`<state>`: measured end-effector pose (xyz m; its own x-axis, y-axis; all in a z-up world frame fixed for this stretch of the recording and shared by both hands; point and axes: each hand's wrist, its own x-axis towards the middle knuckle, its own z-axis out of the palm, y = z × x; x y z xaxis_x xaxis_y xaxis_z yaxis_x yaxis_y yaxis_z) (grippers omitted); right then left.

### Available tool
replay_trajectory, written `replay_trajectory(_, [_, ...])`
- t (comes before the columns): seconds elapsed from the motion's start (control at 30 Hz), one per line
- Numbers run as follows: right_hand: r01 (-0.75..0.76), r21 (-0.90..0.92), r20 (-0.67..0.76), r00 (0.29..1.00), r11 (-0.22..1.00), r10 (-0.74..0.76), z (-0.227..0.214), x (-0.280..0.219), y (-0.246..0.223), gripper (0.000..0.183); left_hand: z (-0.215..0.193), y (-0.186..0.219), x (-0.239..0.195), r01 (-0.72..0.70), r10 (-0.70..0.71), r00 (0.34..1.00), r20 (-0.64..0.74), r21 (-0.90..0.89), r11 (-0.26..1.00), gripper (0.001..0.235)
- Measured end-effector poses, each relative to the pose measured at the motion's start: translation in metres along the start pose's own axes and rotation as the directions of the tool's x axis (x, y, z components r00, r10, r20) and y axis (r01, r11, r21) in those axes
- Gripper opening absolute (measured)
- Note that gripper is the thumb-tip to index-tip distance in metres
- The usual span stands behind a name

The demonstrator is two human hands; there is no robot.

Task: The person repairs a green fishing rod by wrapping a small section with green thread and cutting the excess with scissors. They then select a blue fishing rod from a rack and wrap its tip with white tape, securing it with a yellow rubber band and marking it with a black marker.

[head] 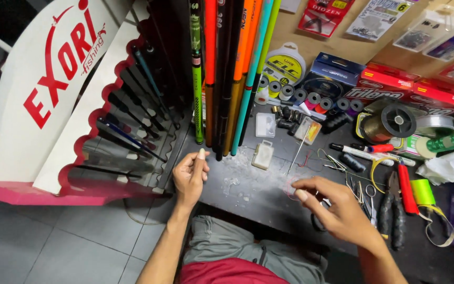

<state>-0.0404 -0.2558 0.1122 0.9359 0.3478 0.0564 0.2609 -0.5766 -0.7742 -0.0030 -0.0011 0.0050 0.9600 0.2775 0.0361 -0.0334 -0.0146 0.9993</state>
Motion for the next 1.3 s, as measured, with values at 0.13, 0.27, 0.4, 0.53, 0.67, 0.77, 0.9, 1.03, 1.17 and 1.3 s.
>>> replay_trajectory(0.13, [-0.066,-0.021,0.030,0.997,0.998,0.066,0.021,-0.022,0.019,0.020,0.000,-0.002,-0.001,-0.040,0.040,0.999,-0.010,0.029,0.999,0.028])
replay_trajectory(0.27, [-0.286,0.184,0.011,0.957,0.940,0.289,0.043,-0.032,0.028,0.021,0.000,-0.003,-0.004,-0.050,0.050,0.999,0.009,0.056,0.997,0.029])
replay_trajectory(0.4, [-0.344,0.347,0.020,0.933,0.872,0.360,0.064,-0.032,0.032,0.022,0.000,-0.003,-0.005,-0.103,0.102,0.995,0.014,0.087,0.991,0.029])
replay_trajectory(0.53, [-0.370,0.361,0.045,0.924,0.856,0.380,0.085,-0.026,0.031,0.022,-0.001,-0.006,-0.008,-0.141,0.143,0.987,-0.068,0.021,0.990,0.029])
replay_trajectory(0.67, [-0.299,0.293,-0.015,0.948,0.908,0.317,0.102,-0.023,0.035,0.020,-0.013,-0.024,-0.011,-0.276,0.264,0.949,-0.173,-0.050,0.960,0.021])
replay_trajectory(0.77, [-0.202,0.190,-0.102,0.969,0.961,0.224,0.107,-0.021,0.036,0.018,-0.029,-0.023,-0.008,-0.320,0.293,0.915,-0.278,-0.058,0.946,0.016])
replay_trajectory(0.9, [-0.170,0.185,-0.180,0.962,0.968,0.203,0.110,-0.020,0.036,0.018,-0.050,-0.014,0.005,-0.275,0.262,0.847,-0.461,0.042,0.961,0.013])
replay_trajectory(1.03, [-0.193,0.176,-0.180,0.958,0.965,0.225,0.111,-0.017,0.036,0.017,-0.068,0.002,0.022,-0.179,0.202,0.838,-0.507,0.095,0.979,0.021])
replay_trajectory(1.17, [-0.209,0.146,-0.182,0.955,0.967,0.234,0.111,-0.015,0.034,0.017,-0.082,-0.021,0.043,-0.033,0.145,0.815,-0.561,0.205,0.978,0.035])
replay_trajectory(1.3, [-0.225,0.142,-0.186,0.950,0.964,0.249,0.111,-0.014,0.033,0.016,-0.093,-0.040,0.060,-0.040,0.313,0.810,-0.496,0.485,0.873,0.040])
